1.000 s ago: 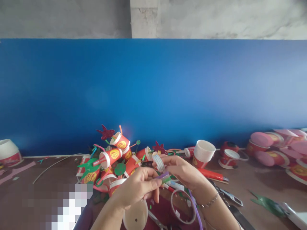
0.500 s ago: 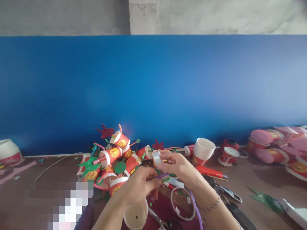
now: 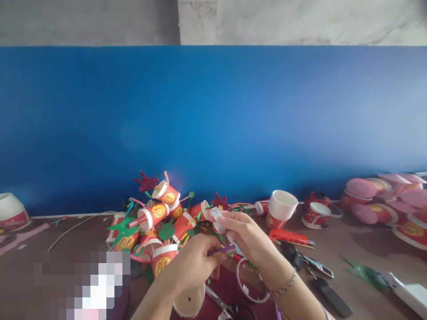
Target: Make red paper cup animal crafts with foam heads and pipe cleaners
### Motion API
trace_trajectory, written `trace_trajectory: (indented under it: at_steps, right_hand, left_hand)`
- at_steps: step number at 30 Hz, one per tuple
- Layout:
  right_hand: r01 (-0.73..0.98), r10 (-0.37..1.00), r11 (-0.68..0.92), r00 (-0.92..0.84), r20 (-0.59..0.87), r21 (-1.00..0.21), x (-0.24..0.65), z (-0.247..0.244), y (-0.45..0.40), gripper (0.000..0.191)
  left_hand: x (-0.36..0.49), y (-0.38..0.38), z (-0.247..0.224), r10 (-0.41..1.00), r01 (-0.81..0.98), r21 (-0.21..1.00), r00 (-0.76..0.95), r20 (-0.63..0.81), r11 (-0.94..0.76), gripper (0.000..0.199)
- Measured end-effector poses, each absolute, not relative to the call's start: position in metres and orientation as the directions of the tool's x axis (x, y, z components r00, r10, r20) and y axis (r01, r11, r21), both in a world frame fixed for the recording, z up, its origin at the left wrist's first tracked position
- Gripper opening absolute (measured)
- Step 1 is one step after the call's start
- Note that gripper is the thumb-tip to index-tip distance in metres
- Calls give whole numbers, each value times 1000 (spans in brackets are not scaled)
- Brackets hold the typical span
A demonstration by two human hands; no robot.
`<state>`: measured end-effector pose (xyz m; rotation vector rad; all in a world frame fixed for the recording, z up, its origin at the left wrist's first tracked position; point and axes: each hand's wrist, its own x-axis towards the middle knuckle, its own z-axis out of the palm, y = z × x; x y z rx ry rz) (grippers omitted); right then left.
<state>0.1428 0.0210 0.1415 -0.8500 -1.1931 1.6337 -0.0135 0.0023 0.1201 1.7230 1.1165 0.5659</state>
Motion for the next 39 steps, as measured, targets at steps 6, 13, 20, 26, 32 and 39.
trace_trajectory:
  at_steps: [6, 13, 20, 26, 32, 39]
  right_hand:
    - [-229, 985, -41, -173, 0, -973, 140, 133, 31, 46]
    - [-166, 974, 35, -217, 72, -986, 142, 142, 25, 35]
    - [-129, 964, 116, -226, 143, -985, 145, 146, 20, 25]
    - [-170, 908, 172, -355, 223, -970, 150, 152, 10, 15]
    - [-180, 917, 130, -353, 187, -975, 151, 154, 2, 24]
    - [18, 934, 174, -321, 159, -985, 148, 164, -5, 41]
  left_hand:
    - [-6, 0, 114, 872, 466, 881, 460, -166, -79, 20]
    - [-2, 3, 111, 888, 434, 895, 447, -114, -103, 23]
    - [-3, 8, 112, 896, 364, 931, 425, -130, -38, 19]
    - [-4, 14, 123, 942, 350, 937, 319, -106, -12, 24]
    - [-14, 19, 129, 968, 216, 976, 240, -68, 15, 36]
    - [-19, 21, 137, 987, 55, 998, 154, -35, 26, 37]
